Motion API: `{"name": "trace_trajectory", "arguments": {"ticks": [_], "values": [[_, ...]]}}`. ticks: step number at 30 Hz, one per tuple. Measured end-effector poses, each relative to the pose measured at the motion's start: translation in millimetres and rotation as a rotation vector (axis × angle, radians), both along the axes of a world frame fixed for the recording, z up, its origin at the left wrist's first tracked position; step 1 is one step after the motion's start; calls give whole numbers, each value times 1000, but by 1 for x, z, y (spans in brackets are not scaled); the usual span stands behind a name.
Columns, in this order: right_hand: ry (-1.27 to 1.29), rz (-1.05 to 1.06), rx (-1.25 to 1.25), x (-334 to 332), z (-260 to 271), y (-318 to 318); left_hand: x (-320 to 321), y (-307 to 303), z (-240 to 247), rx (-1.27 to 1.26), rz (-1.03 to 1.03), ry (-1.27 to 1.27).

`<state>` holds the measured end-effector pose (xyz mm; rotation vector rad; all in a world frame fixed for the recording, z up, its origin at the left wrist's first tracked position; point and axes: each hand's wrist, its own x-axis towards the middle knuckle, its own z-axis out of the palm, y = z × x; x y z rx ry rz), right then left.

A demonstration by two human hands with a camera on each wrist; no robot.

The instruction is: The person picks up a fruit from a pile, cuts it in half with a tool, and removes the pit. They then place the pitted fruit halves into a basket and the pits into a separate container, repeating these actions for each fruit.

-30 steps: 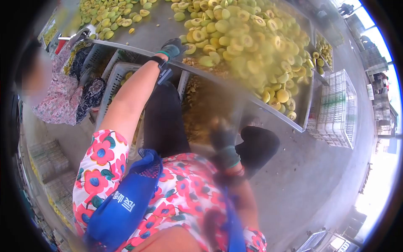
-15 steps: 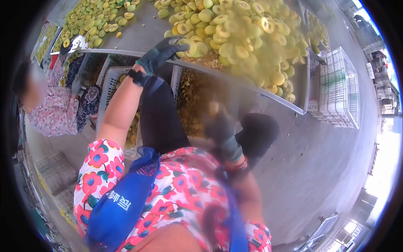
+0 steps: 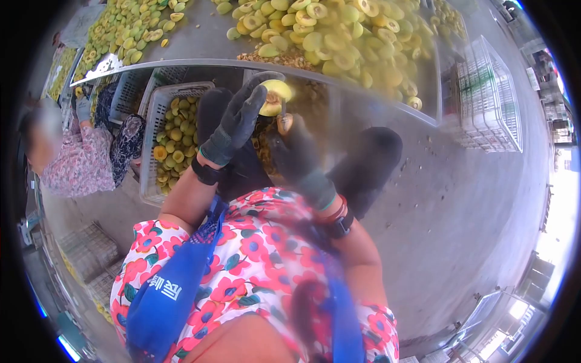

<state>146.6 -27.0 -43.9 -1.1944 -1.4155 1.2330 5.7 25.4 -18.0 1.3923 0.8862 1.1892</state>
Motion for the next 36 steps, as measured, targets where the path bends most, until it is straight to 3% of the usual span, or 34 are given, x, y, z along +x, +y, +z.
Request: {"name": "trace_trajectory", "arguments": {"ticks": [3, 8, 13, 17, 19, 20, 23, 25, 28, 33, 36], "values": [[21, -33, 39, 1, -3, -7, 12, -8, -3, 154, 67, 67], [229, 23, -121, 2, 21, -12, 24, -14, -11, 214, 147, 93], [227, 67, -115, 3, 18, -13, 24, -19, -14, 245, 141, 63], [548, 198, -294, 5, 45, -13, 20, -22, -15, 279, 144, 52], [477, 184, -257, 5, 44, -12, 19, -22, -17, 307, 152, 56], [285, 133, -153, 4, 33, -11, 20, -22, -19, 317, 159, 58], [58, 86, 109, 2, 19, -7, 19, -22, -19, 306, 128, 43], [194, 148, 26, 1, 26, -7, 17, -23, -20, 265, 96, 7], [556, 281, -380, 6, 44, -9, 14, -22, -21, 184, 59, -52], [719, 400, -559, 14, 32, -6, 6, -22, -15, 113, 0, -73], [845, 368, -777, 15, 10, 0, 5, -21, -26, 133, 21, -74]]}}
